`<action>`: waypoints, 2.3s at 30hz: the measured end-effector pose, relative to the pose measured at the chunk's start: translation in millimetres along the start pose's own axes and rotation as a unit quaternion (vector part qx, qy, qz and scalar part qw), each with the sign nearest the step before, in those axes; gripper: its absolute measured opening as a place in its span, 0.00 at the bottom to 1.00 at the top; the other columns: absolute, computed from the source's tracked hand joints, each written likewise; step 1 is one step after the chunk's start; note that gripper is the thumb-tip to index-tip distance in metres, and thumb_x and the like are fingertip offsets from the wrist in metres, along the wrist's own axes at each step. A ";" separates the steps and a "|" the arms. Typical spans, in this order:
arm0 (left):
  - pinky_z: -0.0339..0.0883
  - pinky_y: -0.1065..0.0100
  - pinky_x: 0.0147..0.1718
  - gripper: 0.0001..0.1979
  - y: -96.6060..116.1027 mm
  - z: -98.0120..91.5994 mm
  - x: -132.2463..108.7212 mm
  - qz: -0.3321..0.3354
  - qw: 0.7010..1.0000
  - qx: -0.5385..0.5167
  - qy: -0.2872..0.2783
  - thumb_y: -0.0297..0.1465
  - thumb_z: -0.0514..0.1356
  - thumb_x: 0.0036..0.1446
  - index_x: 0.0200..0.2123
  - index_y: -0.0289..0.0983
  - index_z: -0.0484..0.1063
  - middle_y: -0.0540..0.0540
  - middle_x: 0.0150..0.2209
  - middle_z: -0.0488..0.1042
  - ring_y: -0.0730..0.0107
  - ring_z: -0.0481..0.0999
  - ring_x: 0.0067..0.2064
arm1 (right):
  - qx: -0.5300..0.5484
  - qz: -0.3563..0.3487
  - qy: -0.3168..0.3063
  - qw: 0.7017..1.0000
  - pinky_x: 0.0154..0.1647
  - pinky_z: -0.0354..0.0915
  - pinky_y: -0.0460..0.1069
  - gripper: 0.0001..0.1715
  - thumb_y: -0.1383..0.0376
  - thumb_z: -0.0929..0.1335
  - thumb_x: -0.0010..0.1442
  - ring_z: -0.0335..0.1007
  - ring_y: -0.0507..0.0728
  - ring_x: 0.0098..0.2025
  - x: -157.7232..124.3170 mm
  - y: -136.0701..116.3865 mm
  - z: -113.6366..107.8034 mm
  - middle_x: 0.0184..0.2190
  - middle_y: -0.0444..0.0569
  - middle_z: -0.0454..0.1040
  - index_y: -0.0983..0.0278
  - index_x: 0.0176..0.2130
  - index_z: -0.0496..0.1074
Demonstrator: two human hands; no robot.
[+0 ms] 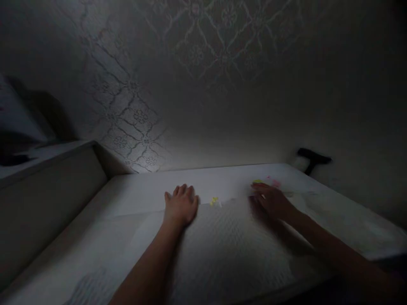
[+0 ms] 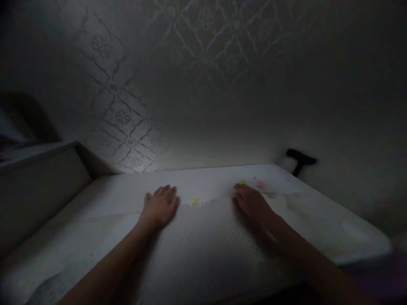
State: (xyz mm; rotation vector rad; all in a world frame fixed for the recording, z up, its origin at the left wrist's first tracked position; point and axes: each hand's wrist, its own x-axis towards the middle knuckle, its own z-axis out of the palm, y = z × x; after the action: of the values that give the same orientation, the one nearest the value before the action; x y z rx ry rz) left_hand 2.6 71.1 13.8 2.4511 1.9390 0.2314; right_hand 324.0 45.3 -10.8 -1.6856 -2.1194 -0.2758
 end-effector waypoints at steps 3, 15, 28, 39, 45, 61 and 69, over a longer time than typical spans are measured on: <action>0.50 0.37 0.63 0.25 -0.3 0.2 0.5 -0.004 1.000 -0.001 -0.004 0.41 0.43 0.69 0.64 0.42 0.62 0.38 0.69 0.59 0.50 0.56 0.70 | 0.050 -0.080 -0.005 0.996 0.61 0.67 0.61 0.23 0.66 0.60 0.67 0.72 0.64 0.58 3.1 -45.7 3.2 0.56 0.60 0.75 0.68 0.55 0.75; 0.52 0.36 0.63 0.26 0.0 2.2 0.1 0.001 1.000 0.002 0.013 0.41 0.43 0.69 0.64 0.40 0.62 0.36 0.69 0.60 0.49 0.58 0.69 | 0.101 -0.164 -0.065 0.979 0.63 0.66 0.57 0.24 0.64 0.62 0.67 0.67 0.62 0.62 -1.0 -122.2 10.0 0.60 0.63 0.71 0.72 0.58 0.72; 0.51 0.37 0.63 0.25 1.4 -1.5 -0.6 -0.002 1.000 0.000 0.000 0.40 0.43 0.69 0.64 0.39 0.63 0.36 0.69 0.60 0.49 0.57 0.69 | 0.004 0.038 -0.051 0.998 0.57 0.70 0.60 0.26 0.58 0.58 0.68 0.73 0.65 0.56 -58.3 -14.6 -14.1 0.57 0.61 0.74 0.66 0.56 0.74; 0.50 0.36 0.63 0.26 -0.3 -0.1 1.3 -0.006 1.000 0.004 -0.008 0.40 0.43 0.69 0.65 0.39 0.61 0.37 0.69 0.59 0.49 0.56 0.70 | -0.074 0.108 -0.060 0.990 0.43 0.68 0.53 0.18 0.63 0.57 0.67 0.77 0.61 0.39 -22.1 48.2 -9.5 0.41 0.59 0.79 0.64 0.37 0.74; 0.51 0.36 0.63 0.26 -0.9 0.8 1.8 0.001 1.000 0.006 -0.007 0.41 0.43 0.69 0.65 0.38 0.61 0.37 0.70 0.58 0.50 0.56 0.70 | -0.111 0.099 -0.078 0.986 0.47 0.70 0.55 0.22 0.65 0.55 0.67 0.78 0.63 0.44 -20.1 38.7 -12.4 0.44 0.62 0.80 0.67 0.44 0.75; 0.51 0.37 0.62 0.26 -0.5 3.1 0.8 0.000 1.000 0.002 0.008 0.40 0.43 0.69 0.64 0.39 0.62 0.37 0.69 0.60 0.49 0.57 0.69 | 0.110 -0.148 -0.134 0.974 0.67 0.59 0.58 0.29 0.60 0.62 0.68 0.60 0.64 0.67 14.7 -131.7 9.4 0.64 0.66 0.65 0.76 0.62 0.67; 0.51 0.36 0.63 0.26 0.0 2.5 0.9 0.000 1.000 -0.003 0.004 0.41 0.43 0.69 0.64 0.39 0.62 0.36 0.69 0.59 0.48 0.56 0.69 | 0.047 -0.164 -0.071 0.983 0.65 0.62 0.62 0.25 0.61 0.62 0.68 0.61 0.65 0.66 -40.1 -89.4 -4.1 0.62 0.62 0.68 0.68 0.60 0.69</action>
State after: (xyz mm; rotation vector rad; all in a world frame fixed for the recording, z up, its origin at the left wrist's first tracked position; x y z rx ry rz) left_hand 3.2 72.1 11.4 2.4500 1.9379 0.2460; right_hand 245.9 -13.7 -15.5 -1.3343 -2.4728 -0.1501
